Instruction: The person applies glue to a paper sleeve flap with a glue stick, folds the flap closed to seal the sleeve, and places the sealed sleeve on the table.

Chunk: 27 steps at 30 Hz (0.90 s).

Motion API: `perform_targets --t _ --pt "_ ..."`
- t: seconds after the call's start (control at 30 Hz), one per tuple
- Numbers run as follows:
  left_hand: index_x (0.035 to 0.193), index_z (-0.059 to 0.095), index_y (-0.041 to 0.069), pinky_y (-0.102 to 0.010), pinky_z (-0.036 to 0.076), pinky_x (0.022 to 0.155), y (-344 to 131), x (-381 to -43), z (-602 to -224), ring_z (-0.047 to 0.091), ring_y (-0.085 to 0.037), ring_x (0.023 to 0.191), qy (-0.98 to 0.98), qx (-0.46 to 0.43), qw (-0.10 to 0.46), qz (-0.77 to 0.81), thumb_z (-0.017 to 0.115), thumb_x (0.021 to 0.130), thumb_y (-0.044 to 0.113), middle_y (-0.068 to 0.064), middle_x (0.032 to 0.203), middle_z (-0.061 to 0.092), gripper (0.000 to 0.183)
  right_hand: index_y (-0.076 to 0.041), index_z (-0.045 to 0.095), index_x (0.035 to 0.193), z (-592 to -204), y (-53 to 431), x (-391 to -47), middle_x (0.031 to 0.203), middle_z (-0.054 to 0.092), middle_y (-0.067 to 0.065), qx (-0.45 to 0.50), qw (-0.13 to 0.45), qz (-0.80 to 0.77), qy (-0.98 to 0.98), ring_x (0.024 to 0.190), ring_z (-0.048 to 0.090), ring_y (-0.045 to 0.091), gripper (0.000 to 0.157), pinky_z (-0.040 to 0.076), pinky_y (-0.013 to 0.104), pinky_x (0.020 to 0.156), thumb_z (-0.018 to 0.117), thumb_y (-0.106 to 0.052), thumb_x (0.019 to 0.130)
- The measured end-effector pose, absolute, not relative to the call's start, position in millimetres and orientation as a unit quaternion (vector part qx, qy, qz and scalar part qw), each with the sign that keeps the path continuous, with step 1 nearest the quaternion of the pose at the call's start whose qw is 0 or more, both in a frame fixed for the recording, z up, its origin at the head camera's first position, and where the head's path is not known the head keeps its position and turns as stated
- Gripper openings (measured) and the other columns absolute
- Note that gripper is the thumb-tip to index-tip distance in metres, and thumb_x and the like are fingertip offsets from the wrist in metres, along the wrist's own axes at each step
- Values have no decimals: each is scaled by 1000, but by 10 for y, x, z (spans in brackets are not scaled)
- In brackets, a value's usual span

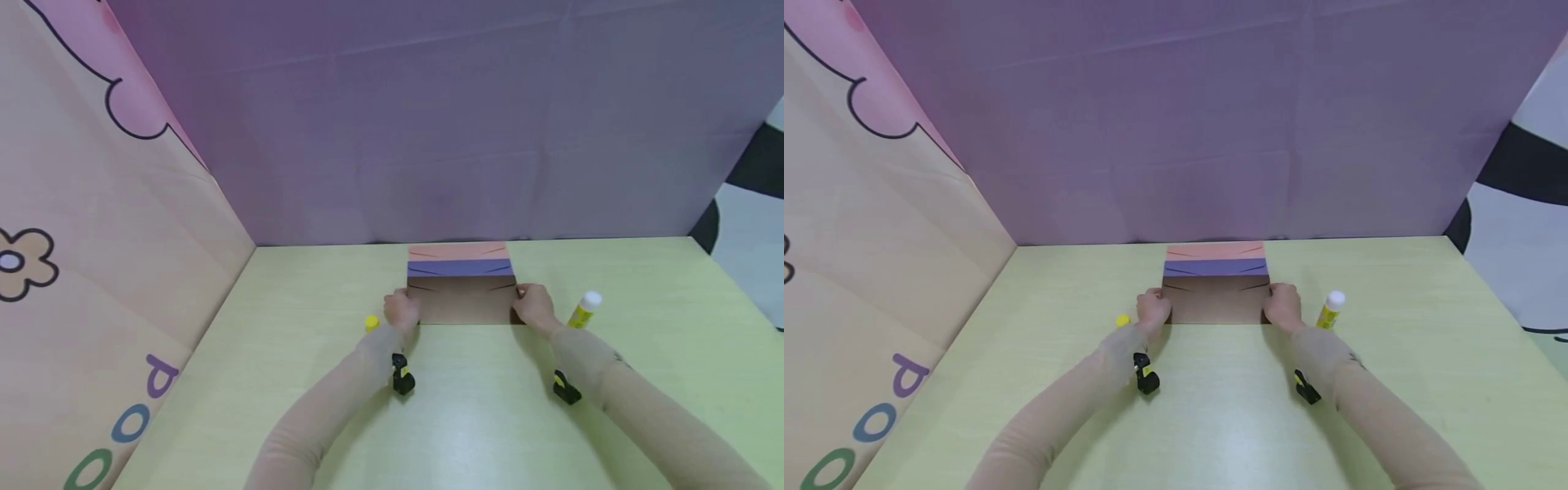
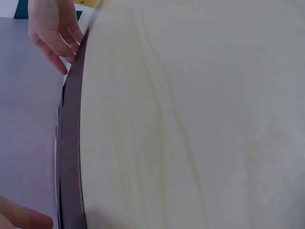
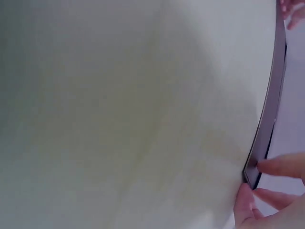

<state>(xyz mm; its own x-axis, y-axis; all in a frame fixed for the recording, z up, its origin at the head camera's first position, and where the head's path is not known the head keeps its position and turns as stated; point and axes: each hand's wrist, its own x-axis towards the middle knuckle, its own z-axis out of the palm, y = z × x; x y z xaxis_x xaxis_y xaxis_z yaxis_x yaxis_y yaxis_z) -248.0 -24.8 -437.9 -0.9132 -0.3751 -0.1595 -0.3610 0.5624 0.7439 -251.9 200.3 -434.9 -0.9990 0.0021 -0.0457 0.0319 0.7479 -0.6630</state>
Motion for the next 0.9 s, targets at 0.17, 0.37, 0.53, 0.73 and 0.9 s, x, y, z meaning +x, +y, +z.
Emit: perform_targets --t 0.17,0.37,0.53,0.73,0.9 --pt "122 47 0 -41 39 90 -278 -2389 -4274 44 -32 107 -876 174 -5 -450 48 86 9 -21 115 44 38 18 55 95 -4309 2012 -2441 71 55 26 -87 -34 -287 953 60 44 27 26 40 40 59 51 4 74" --pt "117 50 -2 -39 41 84 -338 -2247 -4211 41 -32 102 -891 79 14 -448 49 85 5 -21 112 42 33 17 52 106 -4206 2001 -2312 88 52 30 -113 -48 -281 952 88 48 43 33 43 50 73 54 2 77" --pt "115 51 -4 -36 42 79 -400 -2109 -4214 41 -29 96 -892 -10 15 -451 53 83 0 -21 110 41 32 11 50 114 -4083 2006 -2168 104 47 32 -154 -107 -251 950 93 47 43 39 43 50 76 57 1 77" --pt "116 50 -3 -36 44 83 -441 -1919 -4181 43 -27 98 -886 -76 -4 -457 53 83 0 -19 112 43 33 7 55 109 -3946 2083 -2038 98 52 24 -220 -213 -220 926 87 49 37 37 44 45 71 62 6 73" --pt "113 51 -4 -41 39 91 -473 -1754 -4112 43 -32 104 -879 -126 -19 -460 52 83 -2 -20 112 46 31 8 57 104 -3868 2202 -1977 94 54 23 -255 -281 -216 900 84 49 37 37 41 47 72 65 10 68"
